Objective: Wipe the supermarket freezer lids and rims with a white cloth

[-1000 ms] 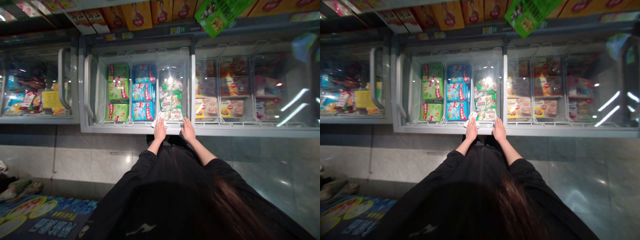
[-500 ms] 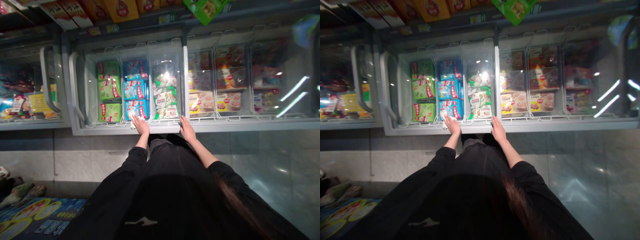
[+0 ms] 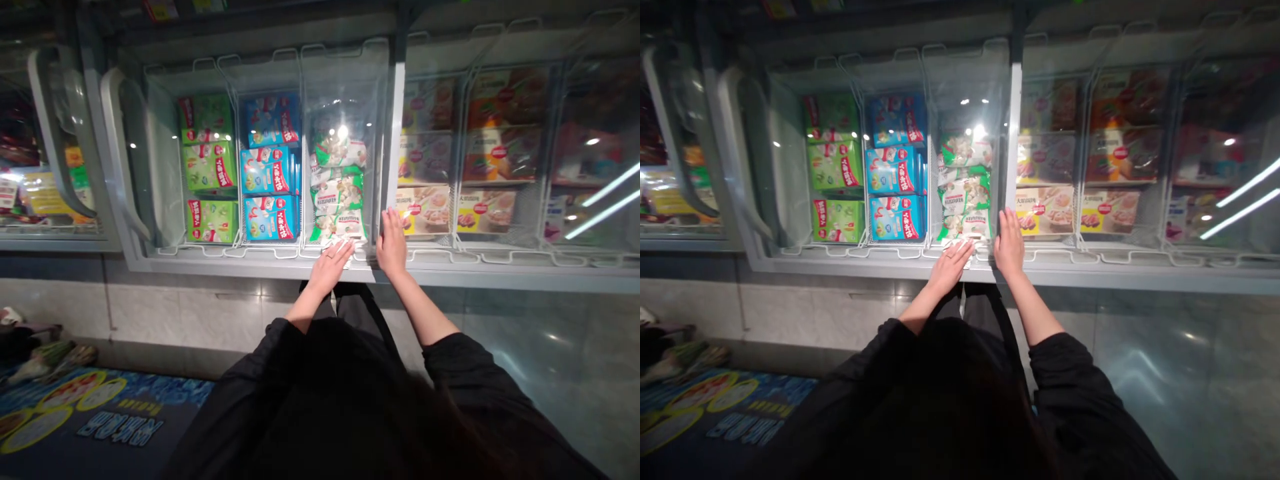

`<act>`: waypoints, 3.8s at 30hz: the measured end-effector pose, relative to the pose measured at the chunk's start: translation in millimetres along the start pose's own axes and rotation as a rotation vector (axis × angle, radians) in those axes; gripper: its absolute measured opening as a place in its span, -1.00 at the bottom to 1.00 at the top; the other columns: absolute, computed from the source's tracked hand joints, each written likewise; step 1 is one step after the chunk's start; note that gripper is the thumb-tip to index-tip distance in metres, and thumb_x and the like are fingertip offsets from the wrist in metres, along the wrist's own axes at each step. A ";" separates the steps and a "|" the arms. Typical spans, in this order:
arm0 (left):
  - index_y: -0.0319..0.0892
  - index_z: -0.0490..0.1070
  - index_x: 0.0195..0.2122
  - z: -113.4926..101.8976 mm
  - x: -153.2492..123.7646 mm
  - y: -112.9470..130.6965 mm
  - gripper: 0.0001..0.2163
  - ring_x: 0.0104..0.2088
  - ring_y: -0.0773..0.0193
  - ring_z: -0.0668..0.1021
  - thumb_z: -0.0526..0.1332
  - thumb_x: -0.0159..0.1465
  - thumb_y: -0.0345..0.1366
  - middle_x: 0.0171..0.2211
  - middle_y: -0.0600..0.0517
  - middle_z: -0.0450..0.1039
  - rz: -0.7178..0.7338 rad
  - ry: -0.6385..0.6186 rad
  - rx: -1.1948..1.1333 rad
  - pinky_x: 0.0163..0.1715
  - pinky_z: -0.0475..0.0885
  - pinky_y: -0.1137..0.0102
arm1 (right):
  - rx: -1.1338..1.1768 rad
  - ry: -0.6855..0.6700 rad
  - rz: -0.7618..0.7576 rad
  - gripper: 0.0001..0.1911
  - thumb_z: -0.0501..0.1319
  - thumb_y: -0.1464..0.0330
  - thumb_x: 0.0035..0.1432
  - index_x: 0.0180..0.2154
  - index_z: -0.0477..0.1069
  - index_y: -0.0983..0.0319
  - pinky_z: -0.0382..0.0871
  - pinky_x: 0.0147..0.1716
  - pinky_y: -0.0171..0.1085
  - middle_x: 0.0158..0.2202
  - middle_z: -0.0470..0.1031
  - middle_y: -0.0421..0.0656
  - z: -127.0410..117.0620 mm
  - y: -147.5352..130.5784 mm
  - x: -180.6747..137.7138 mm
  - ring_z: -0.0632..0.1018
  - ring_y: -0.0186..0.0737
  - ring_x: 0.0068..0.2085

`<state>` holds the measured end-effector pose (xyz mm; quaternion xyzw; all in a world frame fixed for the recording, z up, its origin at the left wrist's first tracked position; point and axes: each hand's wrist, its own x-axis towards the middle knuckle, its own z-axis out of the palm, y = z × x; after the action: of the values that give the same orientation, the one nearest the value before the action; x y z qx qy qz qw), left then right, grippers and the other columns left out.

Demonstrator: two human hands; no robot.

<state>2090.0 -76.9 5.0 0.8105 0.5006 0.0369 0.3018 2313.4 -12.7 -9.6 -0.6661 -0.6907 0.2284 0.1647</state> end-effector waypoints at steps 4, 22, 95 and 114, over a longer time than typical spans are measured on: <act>-0.15 0.14 0.50 -32.9 -54.9 -70.9 -0.44 0.52 0.08 0.18 0.01 0.48 -0.42 0.53 -0.04 0.10 -0.303 0.084 0.000 0.53 0.12 0.16 | -0.092 0.017 -0.017 -0.28 -0.05 0.45 0.37 0.52 0.01 0.23 0.02 0.52 0.08 0.56 0.06 -0.05 15.0 -8.5 43.5 0.03 -0.09 0.57; 0.04 0.17 0.49 -33.2 80.1 -36.6 -0.40 0.52 0.36 0.13 0.10 0.43 -0.39 0.51 0.24 0.14 0.397 -0.070 0.000 0.54 -0.09 0.43 | 0.071 0.431 0.357 -0.26 -0.15 0.47 0.34 0.51 -0.05 0.39 -0.06 0.52 0.12 0.57 -0.09 0.20 28.2 -4.3 53.2 -0.06 -0.03 0.58; -0.22 -0.18 0.59 -200.7 222.8 -219.6 -0.33 0.54 -0.05 0.14 -0.07 0.46 -0.42 0.53 -0.16 0.08 -0.353 0.483 0.185 0.50 0.12 -0.13 | -0.156 0.215 0.030 -0.35 -0.05 0.38 0.50 0.54 -0.03 0.16 0.12 0.48 0.15 0.51 0.20 0.03 63.7 -103.9 180.2 0.14 -0.01 0.54; -0.31 0.14 0.49 -228.3 274.6 -220.5 -0.45 0.54 0.05 0.14 -0.06 0.48 -0.39 0.52 -0.11 0.11 -0.111 0.313 0.285 0.53 0.11 0.06 | -0.213 0.246 0.051 -0.37 -0.05 0.35 0.49 0.51 0.05 0.31 0.06 0.51 0.04 0.50 0.20 0.10 18.0 -39.2 222.5 0.16 -0.06 0.53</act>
<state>1969.5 325.0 8.5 0.8007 0.5852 0.0744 0.1045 2257.7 206.7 -20.8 -0.7198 -0.6687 0.0746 0.1704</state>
